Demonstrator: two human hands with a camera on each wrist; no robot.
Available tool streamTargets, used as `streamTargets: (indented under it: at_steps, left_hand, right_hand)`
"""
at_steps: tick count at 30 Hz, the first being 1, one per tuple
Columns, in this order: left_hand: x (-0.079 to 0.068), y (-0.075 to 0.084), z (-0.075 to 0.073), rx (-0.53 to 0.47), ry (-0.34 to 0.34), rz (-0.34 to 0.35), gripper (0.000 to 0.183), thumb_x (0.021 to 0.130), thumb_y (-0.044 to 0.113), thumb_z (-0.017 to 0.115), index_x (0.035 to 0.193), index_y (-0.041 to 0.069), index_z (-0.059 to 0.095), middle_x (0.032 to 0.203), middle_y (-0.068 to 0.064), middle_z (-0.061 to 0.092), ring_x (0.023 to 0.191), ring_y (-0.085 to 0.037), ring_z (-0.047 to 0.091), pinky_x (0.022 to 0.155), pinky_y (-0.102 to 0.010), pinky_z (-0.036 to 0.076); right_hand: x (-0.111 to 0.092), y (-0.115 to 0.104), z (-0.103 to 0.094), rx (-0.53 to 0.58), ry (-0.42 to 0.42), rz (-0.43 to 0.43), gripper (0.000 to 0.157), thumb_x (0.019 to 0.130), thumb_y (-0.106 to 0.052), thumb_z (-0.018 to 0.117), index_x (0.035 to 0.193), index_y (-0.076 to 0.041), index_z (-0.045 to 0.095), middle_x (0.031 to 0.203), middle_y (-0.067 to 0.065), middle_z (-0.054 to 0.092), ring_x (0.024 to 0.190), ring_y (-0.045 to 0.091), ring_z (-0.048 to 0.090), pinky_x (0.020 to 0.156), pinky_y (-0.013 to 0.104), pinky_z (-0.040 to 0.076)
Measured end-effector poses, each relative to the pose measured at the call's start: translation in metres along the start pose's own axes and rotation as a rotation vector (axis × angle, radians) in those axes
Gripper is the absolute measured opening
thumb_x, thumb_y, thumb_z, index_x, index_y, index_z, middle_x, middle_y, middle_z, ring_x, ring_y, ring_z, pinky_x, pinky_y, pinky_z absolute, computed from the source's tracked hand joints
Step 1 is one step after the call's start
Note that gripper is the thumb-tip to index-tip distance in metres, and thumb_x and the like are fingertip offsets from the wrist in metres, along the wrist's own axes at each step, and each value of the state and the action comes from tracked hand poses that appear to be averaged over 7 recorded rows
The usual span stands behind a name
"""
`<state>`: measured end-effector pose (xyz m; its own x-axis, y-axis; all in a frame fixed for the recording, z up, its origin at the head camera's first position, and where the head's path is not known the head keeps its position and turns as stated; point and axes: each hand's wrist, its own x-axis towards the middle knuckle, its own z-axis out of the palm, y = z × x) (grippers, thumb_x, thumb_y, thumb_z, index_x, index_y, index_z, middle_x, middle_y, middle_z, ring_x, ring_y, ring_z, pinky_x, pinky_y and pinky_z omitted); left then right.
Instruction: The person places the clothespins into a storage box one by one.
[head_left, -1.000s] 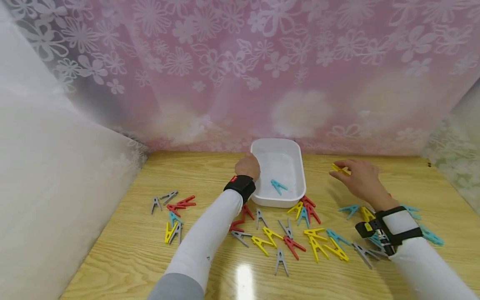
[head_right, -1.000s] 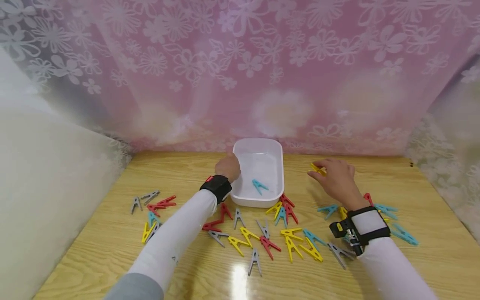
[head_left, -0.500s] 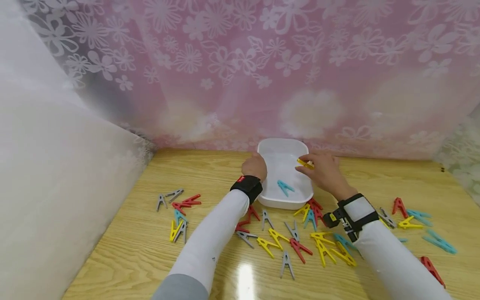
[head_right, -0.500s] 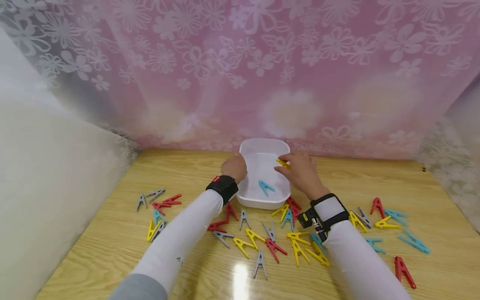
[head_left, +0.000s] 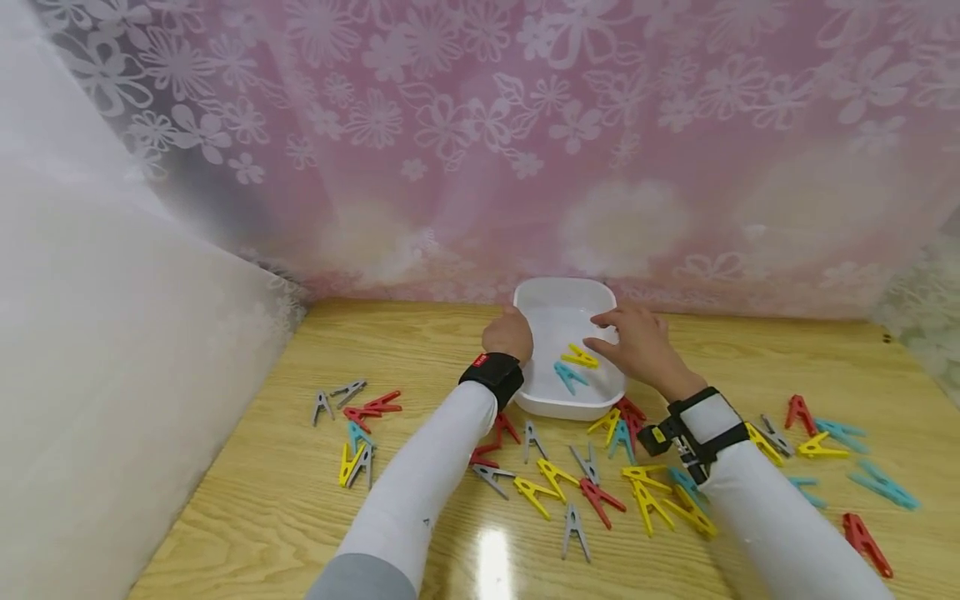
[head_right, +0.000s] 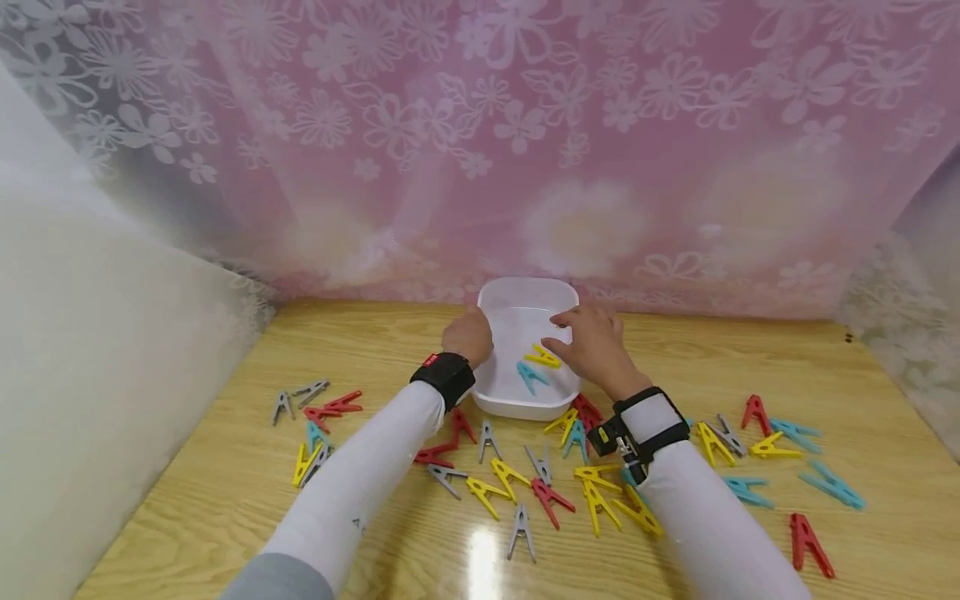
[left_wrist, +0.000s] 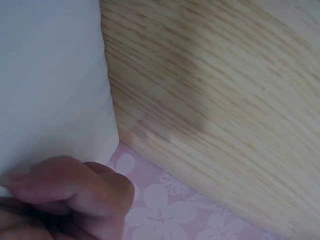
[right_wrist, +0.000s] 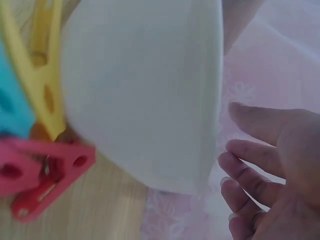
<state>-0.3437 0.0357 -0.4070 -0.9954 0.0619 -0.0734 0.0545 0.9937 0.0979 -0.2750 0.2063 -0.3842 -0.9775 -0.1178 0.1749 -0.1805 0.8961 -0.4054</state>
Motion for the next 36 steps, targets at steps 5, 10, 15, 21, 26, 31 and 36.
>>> streamTargets:
  at_steps: [5,10,15,21,26,31,36]
  left_hand:
    - [0.002,-0.004,0.002,-0.012,0.002,0.0,0.033,0.091,0.025,0.046,0.116,0.003,0.043,0.075,-0.006,0.062,0.057,-0.015,0.057,0.047,-0.027,0.045]
    - [0.006,-0.007,0.007,-0.03,0.006,0.008,0.036,0.09,0.025,0.046,0.118,0.002,0.041,0.073,-0.007,0.062,0.056,-0.016,0.056,0.048,-0.028,0.045]
    - [0.006,-0.007,0.006,-0.035,-0.012,0.019,0.044,0.09,0.025,0.046,0.125,0.0,0.037,0.07,-0.007,0.061,0.053,-0.016,0.055,0.047,-0.028,0.045]
    - [0.007,-0.008,0.004,-0.041,-0.03,0.02,0.045,0.091,0.024,0.046,0.127,-0.001,0.035,0.066,-0.007,0.059,0.051,-0.016,0.054,0.045,-0.028,0.044]
    - [0.007,-0.007,0.004,-0.04,-0.034,0.014,0.045,0.091,0.025,0.047,0.126,0.0,0.035,0.064,-0.007,0.057,0.05,-0.017,0.054,0.045,-0.028,0.045]
    - [0.008,-0.001,0.006,-0.065,-0.02,0.027,0.04,0.091,0.025,0.048,0.12,0.0,0.038,0.068,-0.008,0.058,0.053,-0.017,0.055,0.048,-0.029,0.047]
    - [0.009,0.001,0.005,-0.066,-0.008,0.032,0.037,0.091,0.023,0.046,0.118,-0.001,0.04,0.071,-0.009,0.06,0.056,-0.019,0.057,0.05,-0.03,0.048]
  right_hand:
    - [-0.009,0.01,-0.004,0.023,-0.018,-0.001,0.044,0.083,-0.038,0.06,0.113,-0.005,0.059,0.108,0.014,0.054,0.098,0.032,0.043,0.083,0.057,0.019]
    - [-0.021,0.026,-0.01,0.014,0.018,-0.017,0.043,0.085,-0.037,0.057,0.113,-0.004,0.058,0.111,0.017,0.054,0.094,0.034,0.049,0.08,0.057,0.024]
    - [-0.038,0.048,-0.023,-0.001,0.064,-0.023,0.042,0.088,-0.037,0.053,0.114,-0.004,0.058,0.114,0.018,0.054,0.093,0.035,0.052,0.075,0.057,0.029]
    - [-0.065,0.074,-0.042,0.002,0.07,0.043,0.047,0.089,-0.043,0.047,0.116,-0.005,0.056,0.116,0.018,0.052,0.095,0.035,0.049,0.073,0.058,0.026]
    - [-0.092,0.099,-0.057,0.019,0.087,0.106,0.046,0.089,-0.041,0.048,0.117,-0.004,0.055,0.118,0.021,0.048,0.095,0.037,0.046,0.072,0.064,0.018]
    - [-0.122,0.132,-0.07,-0.004,0.105,0.175,0.047,0.09,-0.038,0.048,0.117,-0.001,0.053,0.117,0.026,0.046,0.093,0.04,0.043,0.068,0.065,0.016]
    - [-0.151,0.158,-0.075,-0.032,0.095,0.237,0.049,0.089,-0.04,0.048,0.117,0.0,0.053,0.115,0.028,0.046,0.092,0.042,0.045,0.065,0.059,0.027]
